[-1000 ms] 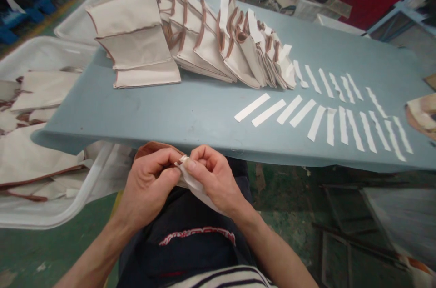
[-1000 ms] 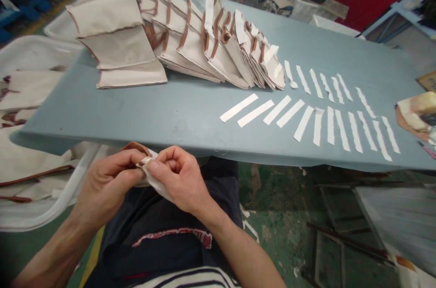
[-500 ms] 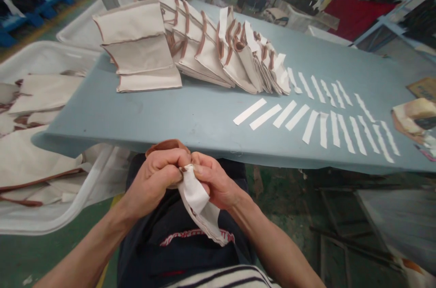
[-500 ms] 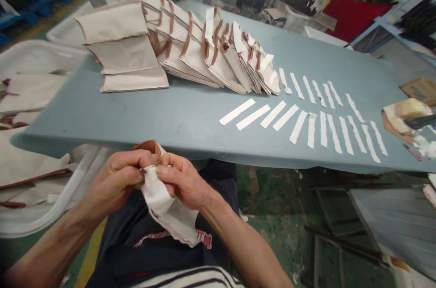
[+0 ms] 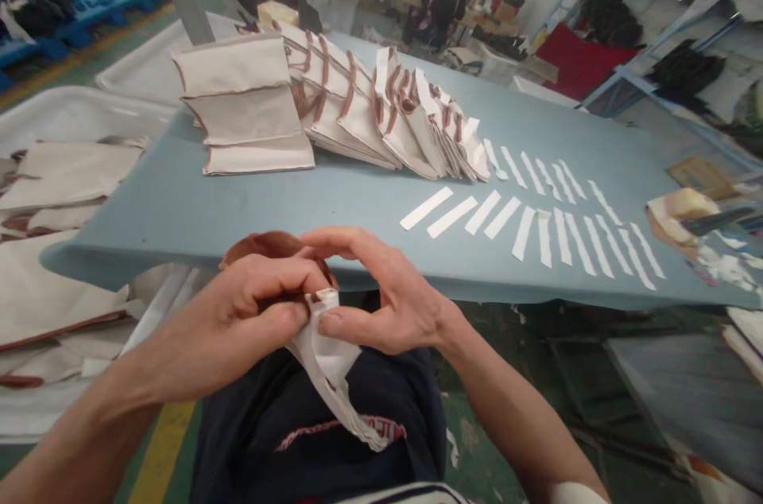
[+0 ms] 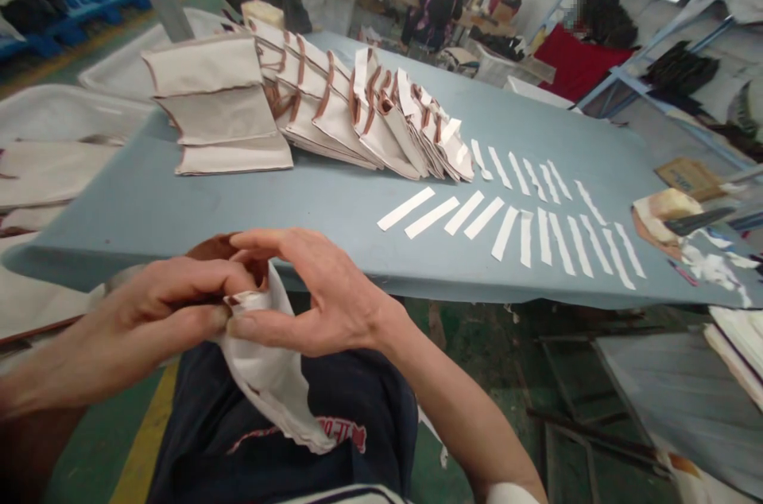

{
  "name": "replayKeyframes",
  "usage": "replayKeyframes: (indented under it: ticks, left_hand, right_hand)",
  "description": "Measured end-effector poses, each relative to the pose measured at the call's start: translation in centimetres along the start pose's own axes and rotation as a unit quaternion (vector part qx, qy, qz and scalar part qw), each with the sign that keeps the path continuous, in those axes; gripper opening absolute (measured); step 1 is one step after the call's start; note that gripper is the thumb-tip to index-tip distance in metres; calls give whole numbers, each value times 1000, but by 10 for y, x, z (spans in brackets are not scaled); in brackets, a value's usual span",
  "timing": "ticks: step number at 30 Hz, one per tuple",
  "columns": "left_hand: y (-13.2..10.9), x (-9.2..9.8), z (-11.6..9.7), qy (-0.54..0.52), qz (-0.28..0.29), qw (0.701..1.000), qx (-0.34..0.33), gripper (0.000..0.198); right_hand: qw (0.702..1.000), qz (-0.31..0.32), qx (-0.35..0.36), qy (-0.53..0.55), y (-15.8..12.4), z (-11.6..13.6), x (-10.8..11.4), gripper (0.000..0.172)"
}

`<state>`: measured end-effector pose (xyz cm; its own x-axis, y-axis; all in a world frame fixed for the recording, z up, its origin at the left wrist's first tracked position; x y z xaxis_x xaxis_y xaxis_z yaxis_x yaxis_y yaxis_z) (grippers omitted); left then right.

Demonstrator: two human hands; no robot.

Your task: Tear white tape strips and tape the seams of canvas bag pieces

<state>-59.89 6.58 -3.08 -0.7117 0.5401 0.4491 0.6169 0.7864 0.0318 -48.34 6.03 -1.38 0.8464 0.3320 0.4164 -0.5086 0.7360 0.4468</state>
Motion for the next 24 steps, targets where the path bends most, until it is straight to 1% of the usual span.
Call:
replayKeyframes:
  ticks: [2,3,4,6,8,11,13,17,20,22,24]
  left_hand:
    - [-4,3,-6,-17,-1,1000,-8,24]
    - [-6,5,-7,-22,-9,1000,-4,23]
    - [-8,7,-6,-13,-26,1000,4,22]
    - [-11,10,-4,14,-52,998,23,19]
    - [-14,11,0,39,-68,996,39,16]
    - [-14,11,5,62,-87,993,55,10]
    - [-12,10,6,60,-97,992,46,7]
    - [-8,7,2,85,-118,989,-29,13]
    - [-11,5,-3,119,-147,975,-114,18]
    - [-13,4,-2,129,-157,966,-157,23]
    - [-14,1,2,121,-153,963,-186,25]
  right_hand:
    - [998,13,37,-57,8,8,-2,34]
    - [995,15,46,-87,11,9,-2,29]
    - [992,21,51,-112,13,10,-4,28]
    - [988,50,40,-144,14,7,-9,31]
    - [987,81,10,-137,14,1,-12,29]
    - [990,103,-45,-79,12,-7,-13,24]
    - [991,103,-79,-27,10,-14,-13,25]
    - [981,63,-158,89,3,-31,-15,31]
    - [958,28,-222,182,-5,-43,-21,38]
    - [932,21,-260,251,-11,-48,-29,42]
    - [903,23,-290,315,-16,-51,-38,45]
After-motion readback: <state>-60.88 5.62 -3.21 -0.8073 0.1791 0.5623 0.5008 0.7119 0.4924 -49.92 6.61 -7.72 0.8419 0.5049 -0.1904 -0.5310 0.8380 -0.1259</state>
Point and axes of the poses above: each hand's wrist, its own y-axis towards the middle knuckle, its own x-axis out of the back of the hand, z = x × y, the point moved 9 cm from there along y, towards the middle knuckle, and after that the axes turned 1 degree about -z, right-handed, at the moved point
